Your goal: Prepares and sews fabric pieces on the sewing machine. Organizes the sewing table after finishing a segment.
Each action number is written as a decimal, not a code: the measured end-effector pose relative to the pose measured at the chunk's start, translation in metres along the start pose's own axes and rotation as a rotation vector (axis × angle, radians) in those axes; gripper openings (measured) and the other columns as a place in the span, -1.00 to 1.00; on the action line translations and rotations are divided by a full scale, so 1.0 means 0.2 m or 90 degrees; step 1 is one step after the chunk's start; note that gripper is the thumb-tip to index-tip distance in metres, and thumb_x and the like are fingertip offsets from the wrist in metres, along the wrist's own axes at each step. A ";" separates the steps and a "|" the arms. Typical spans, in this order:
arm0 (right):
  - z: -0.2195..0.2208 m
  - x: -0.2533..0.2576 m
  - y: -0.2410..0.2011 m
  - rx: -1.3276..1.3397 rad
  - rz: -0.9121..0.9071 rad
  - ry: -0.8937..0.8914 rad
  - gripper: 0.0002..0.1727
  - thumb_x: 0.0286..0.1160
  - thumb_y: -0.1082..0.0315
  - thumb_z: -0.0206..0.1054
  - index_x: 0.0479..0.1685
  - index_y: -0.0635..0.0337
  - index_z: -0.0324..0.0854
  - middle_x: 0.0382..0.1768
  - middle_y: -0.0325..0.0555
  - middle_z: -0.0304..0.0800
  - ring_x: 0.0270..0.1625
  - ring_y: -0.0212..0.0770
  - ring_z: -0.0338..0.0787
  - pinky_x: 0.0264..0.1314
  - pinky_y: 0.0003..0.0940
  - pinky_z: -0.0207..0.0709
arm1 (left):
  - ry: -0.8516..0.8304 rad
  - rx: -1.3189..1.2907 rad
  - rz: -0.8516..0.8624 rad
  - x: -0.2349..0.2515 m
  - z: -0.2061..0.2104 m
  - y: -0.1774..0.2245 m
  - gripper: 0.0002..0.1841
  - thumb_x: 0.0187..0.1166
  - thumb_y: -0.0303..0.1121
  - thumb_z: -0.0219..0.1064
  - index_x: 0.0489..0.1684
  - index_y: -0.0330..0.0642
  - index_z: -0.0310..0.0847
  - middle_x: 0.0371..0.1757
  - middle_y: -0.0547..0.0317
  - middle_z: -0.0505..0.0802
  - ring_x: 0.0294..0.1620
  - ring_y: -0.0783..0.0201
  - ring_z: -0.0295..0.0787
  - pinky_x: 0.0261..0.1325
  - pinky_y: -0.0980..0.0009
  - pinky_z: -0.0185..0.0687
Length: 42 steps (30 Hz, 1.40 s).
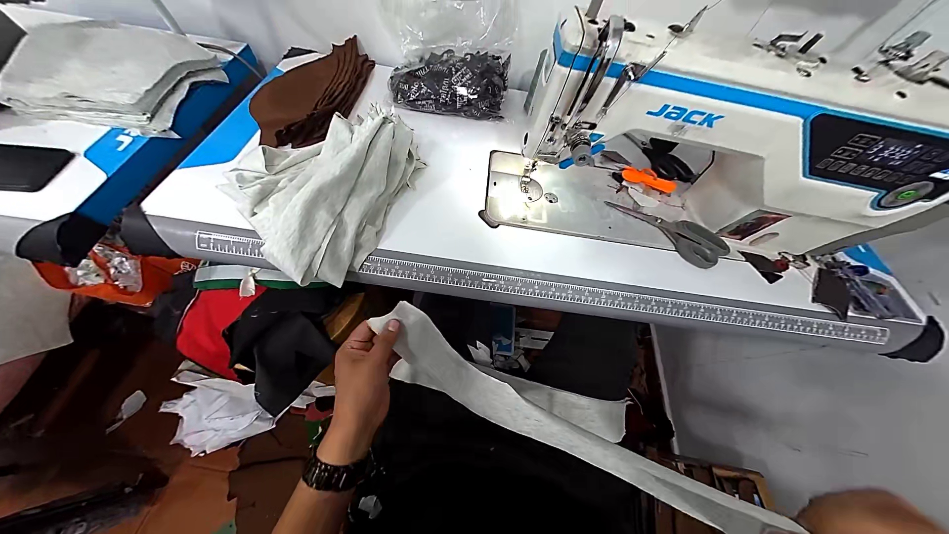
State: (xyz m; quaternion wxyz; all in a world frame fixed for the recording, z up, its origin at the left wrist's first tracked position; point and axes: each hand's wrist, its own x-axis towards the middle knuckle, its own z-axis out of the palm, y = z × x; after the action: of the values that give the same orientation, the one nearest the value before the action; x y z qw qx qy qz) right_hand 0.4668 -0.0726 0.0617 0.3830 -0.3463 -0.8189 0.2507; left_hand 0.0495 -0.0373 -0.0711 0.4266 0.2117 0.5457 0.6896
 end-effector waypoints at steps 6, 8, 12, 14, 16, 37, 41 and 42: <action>0.52 0.34 -0.14 0.367 -0.070 -0.036 -0.86 0.69 0.28 0.34 -0.09 0.15 0.73 -0.09 -0.16 0.88 0.04 -0.32 0.85 0.18 -0.34 0.75 | -0.216 0.006 0.185 -0.20 0.35 0.22 -0.84 0.55 -0.43 0.46 0.00 -0.10 0.86 -0.25 0.17 0.93 -0.29 0.37 0.88 -0.14 0.44 0.85; 0.69 0.44 -0.17 0.387 -0.035 -0.006 -0.81 0.71 0.29 0.31 -0.05 0.25 0.72 -0.27 -0.18 0.81 -0.24 -0.52 0.75 -0.14 -0.61 0.67 | -0.279 -0.004 0.201 -0.25 0.42 0.25 -0.84 0.57 -0.38 0.46 0.01 -0.10 0.87 -0.27 0.15 0.93 -0.31 0.39 0.88 -0.15 0.47 0.85; 0.82 0.57 -0.11 0.332 0.008 0.179 -0.83 0.60 0.35 0.42 -0.15 0.33 0.77 -0.36 -0.20 0.85 -0.36 -0.54 0.77 -0.30 -0.64 0.69 | -0.323 -0.047 0.209 -0.32 0.47 0.28 -0.81 0.63 -0.36 0.40 0.04 -0.16 0.88 -0.27 0.13 0.92 -0.32 0.42 0.86 -0.16 0.54 0.81; 0.83 0.60 -0.08 0.295 0.014 0.253 -0.84 0.55 0.36 0.47 -0.19 0.32 0.78 -0.40 -0.20 0.86 -0.41 -0.51 0.78 -0.36 -0.64 0.70 | -0.332 -0.080 0.206 -0.33 0.48 0.27 -0.79 0.66 -0.37 0.35 0.05 -0.22 0.87 -0.20 0.07 0.93 -0.24 0.39 0.87 -0.07 0.48 0.83; 0.83 0.61 -0.07 0.310 0.032 0.277 -0.85 0.53 0.36 0.47 -0.20 0.30 0.76 -0.44 -0.21 0.84 -0.45 -0.52 0.77 -0.39 -0.65 0.69 | -0.338 -0.099 0.189 -0.33 0.48 0.26 -0.77 0.70 -0.36 0.30 0.05 -0.25 0.86 -0.15 0.04 0.93 -0.17 0.37 0.89 0.00 0.44 0.84; 0.87 0.63 -0.05 0.240 0.004 0.378 -0.87 0.48 0.39 0.50 -0.21 0.26 0.68 -0.51 -0.25 0.84 -0.48 -0.51 0.79 -0.43 -0.65 0.70 | -0.399 -0.108 0.168 -0.39 0.47 0.30 -0.69 0.72 -0.28 0.29 0.18 -0.32 0.78 0.07 0.03 0.93 0.05 0.32 0.90 0.19 0.37 0.81; 0.85 0.63 -0.02 0.135 0.030 0.385 -0.80 0.47 0.30 0.52 -0.21 0.20 0.64 -0.64 -0.39 0.67 -0.61 -0.61 0.61 -0.59 -0.72 0.51 | -0.326 -0.040 0.184 -0.36 0.48 0.29 -0.82 0.66 -0.39 0.36 -0.07 -0.31 0.85 -0.18 0.03 0.94 -0.20 0.31 0.91 -0.03 0.38 0.87; 0.83 0.62 0.00 0.121 0.043 0.374 -0.79 0.48 0.25 0.52 -0.17 0.19 0.66 -0.61 -0.39 0.70 -0.59 -0.59 0.64 -0.58 -0.70 0.54 | -0.317 -0.043 0.165 -0.35 0.48 0.30 -0.81 0.67 -0.38 0.34 -0.11 -0.30 0.86 -0.20 0.01 0.94 -0.21 0.29 0.92 -0.03 0.36 0.88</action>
State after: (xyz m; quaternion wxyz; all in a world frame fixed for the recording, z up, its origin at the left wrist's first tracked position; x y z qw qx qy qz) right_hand 0.2770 -0.0022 0.0211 0.6253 -0.3939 -0.6339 0.2281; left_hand 0.1404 -0.0422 0.0268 0.4628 0.4282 0.3693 0.6828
